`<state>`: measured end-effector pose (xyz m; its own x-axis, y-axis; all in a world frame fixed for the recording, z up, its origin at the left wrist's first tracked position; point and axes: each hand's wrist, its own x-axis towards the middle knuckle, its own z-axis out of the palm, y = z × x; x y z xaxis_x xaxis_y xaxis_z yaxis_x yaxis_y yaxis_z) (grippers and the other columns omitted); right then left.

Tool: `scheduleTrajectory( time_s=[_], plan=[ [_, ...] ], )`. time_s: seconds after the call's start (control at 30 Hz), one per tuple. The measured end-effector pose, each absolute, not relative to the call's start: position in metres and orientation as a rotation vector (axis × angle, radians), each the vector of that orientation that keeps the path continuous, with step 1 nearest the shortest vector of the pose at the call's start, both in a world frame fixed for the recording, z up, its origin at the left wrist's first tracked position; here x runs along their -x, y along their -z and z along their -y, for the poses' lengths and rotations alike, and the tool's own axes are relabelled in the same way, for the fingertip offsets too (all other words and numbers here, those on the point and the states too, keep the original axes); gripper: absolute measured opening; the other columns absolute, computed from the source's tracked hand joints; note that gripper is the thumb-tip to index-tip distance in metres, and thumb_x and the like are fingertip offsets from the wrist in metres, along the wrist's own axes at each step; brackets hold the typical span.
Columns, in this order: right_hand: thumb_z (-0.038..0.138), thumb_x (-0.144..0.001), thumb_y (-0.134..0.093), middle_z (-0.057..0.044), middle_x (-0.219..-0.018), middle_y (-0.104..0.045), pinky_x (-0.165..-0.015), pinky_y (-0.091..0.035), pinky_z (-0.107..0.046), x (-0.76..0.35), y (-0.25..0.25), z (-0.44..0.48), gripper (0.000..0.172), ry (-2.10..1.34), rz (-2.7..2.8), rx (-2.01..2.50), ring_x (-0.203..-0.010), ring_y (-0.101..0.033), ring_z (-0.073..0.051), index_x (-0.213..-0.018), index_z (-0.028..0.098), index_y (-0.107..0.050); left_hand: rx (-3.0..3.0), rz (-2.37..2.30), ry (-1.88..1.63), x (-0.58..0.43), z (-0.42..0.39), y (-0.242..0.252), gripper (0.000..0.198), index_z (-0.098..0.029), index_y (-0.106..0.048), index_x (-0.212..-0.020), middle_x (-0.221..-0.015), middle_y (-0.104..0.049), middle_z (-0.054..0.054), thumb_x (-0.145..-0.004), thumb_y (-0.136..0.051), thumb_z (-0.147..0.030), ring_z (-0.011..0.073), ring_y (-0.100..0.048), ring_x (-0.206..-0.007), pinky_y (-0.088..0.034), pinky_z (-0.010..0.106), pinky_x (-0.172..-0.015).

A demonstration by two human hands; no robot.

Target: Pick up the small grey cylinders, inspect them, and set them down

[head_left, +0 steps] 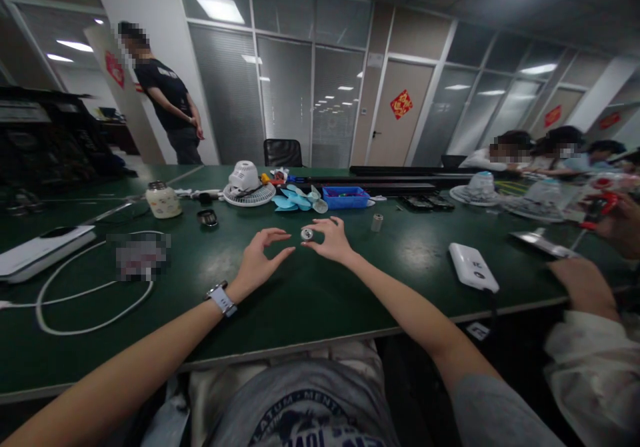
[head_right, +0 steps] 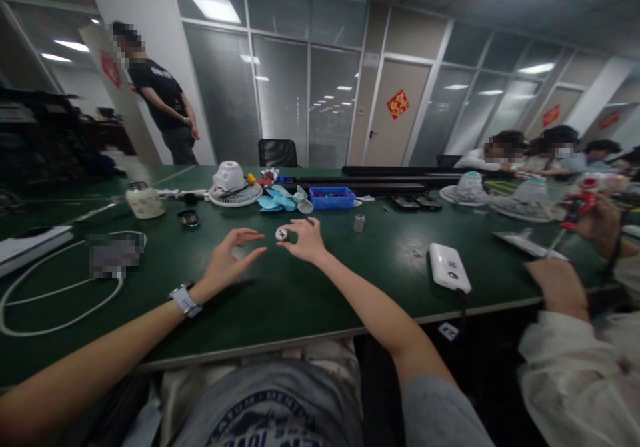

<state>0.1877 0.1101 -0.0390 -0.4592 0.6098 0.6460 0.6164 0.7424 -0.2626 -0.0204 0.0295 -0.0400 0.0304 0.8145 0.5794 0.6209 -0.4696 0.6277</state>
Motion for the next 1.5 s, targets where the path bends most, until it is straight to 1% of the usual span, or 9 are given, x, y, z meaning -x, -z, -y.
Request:
scheduleTrajectory(
  time_s=[0.17, 0.43, 0.63, 0.9, 1.07, 1.17, 1.27, 1.4, 1.5],
  plan=[
    [0.035, -0.074, -0.074, -0.006, -0.109, -0.07, -0.1, -0.026, -0.043, -0.165, 0.05, -0.084, 0.033, -0.144, 2.295, 0.815, -0.113, -0.057, -0.022, -0.104, 0.025, -0.068, -2.171, -1.502, -1.313, 0.016, -0.023, 0.038, 0.043, -0.025, -0.059, -0.114, -0.115, -0.066, 0.008, -0.078, -0.063, -0.048, 0.0287, -0.054, -0.118, -0.039, 0.044, -0.102],
    [0.034, -0.075, -0.074, -0.004, -0.11, -0.069, -0.094, -0.03, -0.04, -0.163, 0.049, -0.078, 0.035, -0.177, 2.323, 0.814, -0.109, -0.058, -0.022, -0.108, 0.026, -0.067, -2.235, -1.433, -1.405, 0.017, -0.027, 0.041, 0.029, -0.023, -0.065, -0.09, -0.103, -0.068, 0.007, -0.077, -0.064, -0.048, 0.0261, -0.061, -0.104, -0.045, 0.04, -0.093],
    [0.039, -0.076, -0.073, -0.003, -0.106, -0.071, -0.092, -0.033, -0.039, -0.168, 0.04, -0.081, 0.036, -0.164, 2.269, 0.868, -0.1, -0.061, -0.022, -0.109, 0.027, -0.067, -2.007, -1.447, -1.547, 0.029, -0.034, 0.035, 0.037, -0.022, -0.054, -0.102, -0.093, -0.073, 0.006, -0.075, -0.067, -0.044, 0.0242, -0.067, -0.096, -0.048, 0.038, -0.087],
    [0.029, -0.075, -0.074, -0.004, -0.104, -0.071, -0.089, -0.042, -0.034, -0.188, 0.039, -0.102, 0.035, -0.214, 2.23, 0.822, -0.095, -0.064, -0.019, -0.108, 0.022, -0.068, -2.003, -1.473, -1.036, 0.054, -0.059, 0.058, 0.045, -0.023, -0.055, -0.103, -0.084, -0.076, 0.003, -0.068, -0.073, -0.046, 0.0252, -0.07, -0.088, -0.048, 0.04, -0.086],
    [0.026, -0.073, -0.076, -0.006, -0.105, -0.07, -0.092, -0.044, -0.037, -0.19, 0.038, -0.102, 0.036, -0.287, 2.188, 0.765, -0.098, -0.064, -0.021, -0.108, 0.02, -0.068, -2.04, -1.51, -1.047, 0.056, -0.062, 0.063, 0.051, -0.024, -0.054, -0.108, -0.092, -0.076, 0.003, -0.067, -0.073, -0.049, 0.0238, -0.07, -0.089, -0.048, 0.038, -0.084],
    [0.031, -0.07, -0.077, -0.006, -0.104, -0.07, -0.092, -0.047, -0.038, -0.187, 0.037, -0.104, 0.039, -0.567, 2.03, 0.798, -0.096, -0.065, -0.021, -0.106, 0.019, -0.068, -2.028, -1.616, -1.135, 0.057, -0.063, 0.062, 0.053, -0.024, -0.055, -0.108, -0.095, -0.075, 0.005, -0.067, -0.072, -0.053, 0.025, -0.069, -0.09, -0.048, 0.039, -0.084],
    [0.036, -0.072, -0.076, -0.005, -0.096, -0.072, -0.089, -0.051, -0.034, -0.183, 0.034, -0.109, 0.032, -1.068, 1.745, 0.812, -0.089, -0.067, -0.018, -0.097, 0.017, -0.069, -2.013, -1.662, -1.199, 0.059, -0.065, 0.063, 0.052, -0.024, -0.055, -0.106, -0.093, -0.075, 0.005, -0.069, -0.069, -0.057, 0.0247, -0.069, -0.088, -0.049, 0.038, -0.081],
    [0.038, -0.084, -0.066, -0.005, -0.084, -0.071, -0.072, -0.056, -0.024, -0.179, 0.025, -0.106, 0.026, -1.709, 1.208, 0.851, -0.072, -0.067, -0.012, -0.088, 0.013, -0.066, -2.009, -1.655, -1.192, 0.059, -0.066, 0.065, 0.05, -0.023, -0.056, -0.105, -0.09, -0.074, 0.005, -0.072, -0.065, -0.059, 0.0238, -0.068, -0.086, -0.049, 0.036, -0.078],
    [0.039, -0.09, -0.057, -0.005, -0.081, -0.069, -0.06, -0.055, -0.02, -0.178, 0.02, -0.103, 0.027, -1.925, 1.016, 0.891, -0.066, -0.067, -0.011, -0.089, 0.013, -0.064, -1.989, -1.669, -1.178, 0.059, -0.066, 0.064, 0.05, -0.023, -0.056, -0.105, -0.089, -0.074, 0.005, -0.073, -0.063, -0.06, 0.0232, -0.068, -0.085, -0.048, 0.035, -0.075]
  ],
)
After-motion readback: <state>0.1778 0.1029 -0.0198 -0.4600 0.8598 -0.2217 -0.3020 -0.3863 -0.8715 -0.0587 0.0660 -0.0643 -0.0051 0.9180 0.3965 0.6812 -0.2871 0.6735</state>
